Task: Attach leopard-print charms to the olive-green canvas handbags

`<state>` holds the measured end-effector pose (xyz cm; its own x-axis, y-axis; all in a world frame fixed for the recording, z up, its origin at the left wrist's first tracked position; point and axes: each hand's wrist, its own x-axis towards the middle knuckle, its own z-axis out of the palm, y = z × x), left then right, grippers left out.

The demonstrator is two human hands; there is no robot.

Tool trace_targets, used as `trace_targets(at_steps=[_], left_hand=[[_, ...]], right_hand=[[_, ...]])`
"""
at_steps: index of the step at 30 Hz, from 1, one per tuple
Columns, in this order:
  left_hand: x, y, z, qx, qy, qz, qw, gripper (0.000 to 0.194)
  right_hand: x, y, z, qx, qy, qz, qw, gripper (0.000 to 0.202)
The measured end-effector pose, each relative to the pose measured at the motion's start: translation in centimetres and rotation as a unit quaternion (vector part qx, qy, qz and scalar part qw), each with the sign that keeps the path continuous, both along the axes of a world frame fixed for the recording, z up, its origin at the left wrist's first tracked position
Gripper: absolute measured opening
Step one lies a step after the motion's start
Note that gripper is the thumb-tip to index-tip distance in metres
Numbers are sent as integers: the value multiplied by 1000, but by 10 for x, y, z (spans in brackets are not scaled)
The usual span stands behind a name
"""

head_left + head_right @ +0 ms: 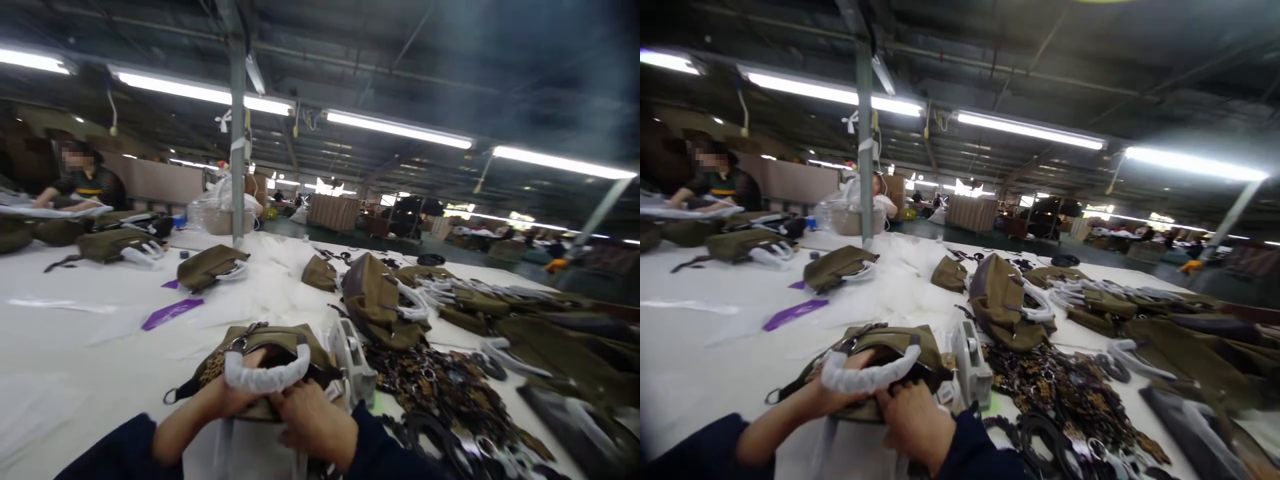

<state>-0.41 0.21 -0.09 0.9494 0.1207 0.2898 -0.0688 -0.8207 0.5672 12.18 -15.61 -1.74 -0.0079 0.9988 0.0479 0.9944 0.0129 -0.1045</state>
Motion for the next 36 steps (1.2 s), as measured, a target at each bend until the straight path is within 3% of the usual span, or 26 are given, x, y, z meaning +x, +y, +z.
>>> trace_targets(at_steps=[2,4,7,10,13,16,19,22,26,29,33,36], left_hand=[[0,3,-1,-13,-6,19,1000,52],[4,4,-2,34,-12,46,998,43],[9,6,-3,197,-15,106,974,37],[16,7,7,322,-40,141,935,49],[30,12,30,366,-53,153,916,55],[50,29,57,391,-37,165,905,33],[63,51,81,388,-7,168,906,26],[63,66,107,366,26,171,914,22],[52,67,131,337,48,149,929,21],[45,57,117,316,65,127,938,23],[38,37,68,288,98,97,948,18],[33,28,50,269,77,85,956,26]], right_hand=[[-2,5,-15,12,-72,-32,997,28],[-2,10,-18,14,-91,-28,995,21],[4,13,-2,28,-95,-4,995,17],[12,12,20,37,-107,17,993,18],[19,17,38,37,-118,17,992,20],[25,27,55,39,-123,12,992,18],[31,38,78,43,-127,-5,991,20],[34,39,113,42,-126,-5,991,21],[29,26,156,20,-66,69,995,16],[20,18,155,-20,-13,128,991,10],[10,15,111,-103,22,159,982,8],[12,14,92,-111,104,136,979,24]])
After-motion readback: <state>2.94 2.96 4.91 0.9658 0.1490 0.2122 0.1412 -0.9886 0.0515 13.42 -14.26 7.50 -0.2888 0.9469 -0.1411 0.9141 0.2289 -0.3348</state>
